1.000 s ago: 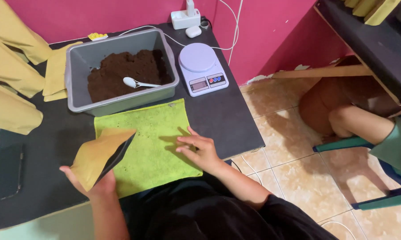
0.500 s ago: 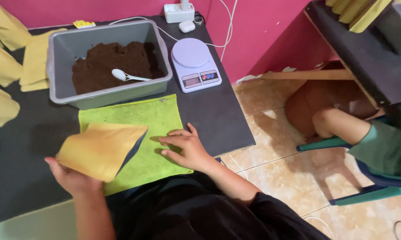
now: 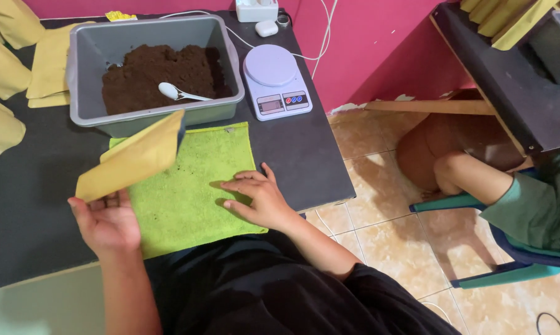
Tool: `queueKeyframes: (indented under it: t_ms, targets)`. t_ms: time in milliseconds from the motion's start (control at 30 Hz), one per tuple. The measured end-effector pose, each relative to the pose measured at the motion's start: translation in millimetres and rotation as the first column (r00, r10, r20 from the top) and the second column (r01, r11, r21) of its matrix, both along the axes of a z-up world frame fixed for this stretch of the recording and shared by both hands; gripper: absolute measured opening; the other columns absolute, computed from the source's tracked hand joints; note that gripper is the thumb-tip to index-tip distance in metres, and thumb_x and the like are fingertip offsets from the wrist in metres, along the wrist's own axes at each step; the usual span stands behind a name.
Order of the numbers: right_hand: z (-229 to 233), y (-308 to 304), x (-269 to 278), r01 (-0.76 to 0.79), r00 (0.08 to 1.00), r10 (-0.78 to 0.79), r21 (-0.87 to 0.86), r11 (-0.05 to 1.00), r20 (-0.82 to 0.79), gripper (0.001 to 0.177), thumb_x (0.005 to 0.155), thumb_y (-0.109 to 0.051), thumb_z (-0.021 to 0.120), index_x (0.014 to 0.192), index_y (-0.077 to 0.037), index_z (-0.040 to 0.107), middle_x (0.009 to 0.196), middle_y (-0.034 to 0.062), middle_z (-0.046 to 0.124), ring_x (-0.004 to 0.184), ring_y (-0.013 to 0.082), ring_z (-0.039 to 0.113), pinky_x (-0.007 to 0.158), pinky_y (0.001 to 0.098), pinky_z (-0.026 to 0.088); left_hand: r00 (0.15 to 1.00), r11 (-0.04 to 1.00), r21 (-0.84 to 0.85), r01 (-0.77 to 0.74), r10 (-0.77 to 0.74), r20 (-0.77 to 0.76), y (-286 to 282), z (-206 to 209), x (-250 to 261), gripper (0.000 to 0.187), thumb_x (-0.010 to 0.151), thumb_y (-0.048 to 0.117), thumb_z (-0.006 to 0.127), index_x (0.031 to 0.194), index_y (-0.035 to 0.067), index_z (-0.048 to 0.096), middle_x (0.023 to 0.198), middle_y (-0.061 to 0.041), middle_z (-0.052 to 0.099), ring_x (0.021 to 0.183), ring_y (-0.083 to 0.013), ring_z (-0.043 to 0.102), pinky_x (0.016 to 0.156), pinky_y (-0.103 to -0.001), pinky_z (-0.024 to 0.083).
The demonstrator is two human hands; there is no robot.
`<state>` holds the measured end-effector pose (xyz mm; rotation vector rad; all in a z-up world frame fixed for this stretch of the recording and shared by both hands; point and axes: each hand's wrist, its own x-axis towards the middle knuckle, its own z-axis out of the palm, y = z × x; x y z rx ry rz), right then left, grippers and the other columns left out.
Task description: Preparing and filling coffee bags with ground coffee using a spoon and a digital scale.
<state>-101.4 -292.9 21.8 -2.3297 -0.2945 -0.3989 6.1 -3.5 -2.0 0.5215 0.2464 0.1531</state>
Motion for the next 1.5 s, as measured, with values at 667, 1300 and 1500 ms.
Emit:
queueKeyframes:
  t_ms: [667,1300,1500]
  targets:
    - [0,-2,-1,-0.003,1.000,0.003,-0.009,1.000,-0.006,0.051,0.094,-0.045,0.069,0.139,-0.022,0.064,0.119,0.0000,0.075,0.123,0.0196,0.062,0.121,0.0667,0.015,0.998,0.986,0.165,-0.019,0.009,0.064,-1,-16,5,0.061,0.075,0.051,0.087,0.117,0.014,0.064,0.108,-0.004,0.065,0.098,-0.0162,0.063,0.106,-0.034,0.064]
    - [-18,-14,3,0.013,1.000,-0.014,0.084,0.996,0.014,0.059,0.078,-0.039,0.090,0.125,-0.011,0.070,0.109,0.0084,0.075,0.118,0.0313,0.064,0.116,0.0695,0.024,0.964,0.988,0.001,0.156,-0.152,0.218,-22,-40,3,0.027,0.103,0.043,0.057,0.121,0.025,0.066,0.116,-0.002,0.074,0.097,-0.0172,0.068,0.096,-0.040,0.056]
    - [-14,-10,4,-0.085,0.989,0.066,0.143,0.986,0.132,0.064,0.078,-0.041,0.090,0.130,-0.016,0.061,0.107,0.0105,0.075,0.114,0.0322,0.066,0.113,0.0696,0.029,0.698,0.984,0.175,0.038,-0.151,0.700,-116,-11,-53,0.022,0.093,0.022,0.072,0.097,0.004,0.060,0.116,-0.018,0.059,0.099,-0.0220,0.058,0.083,-0.034,0.048]
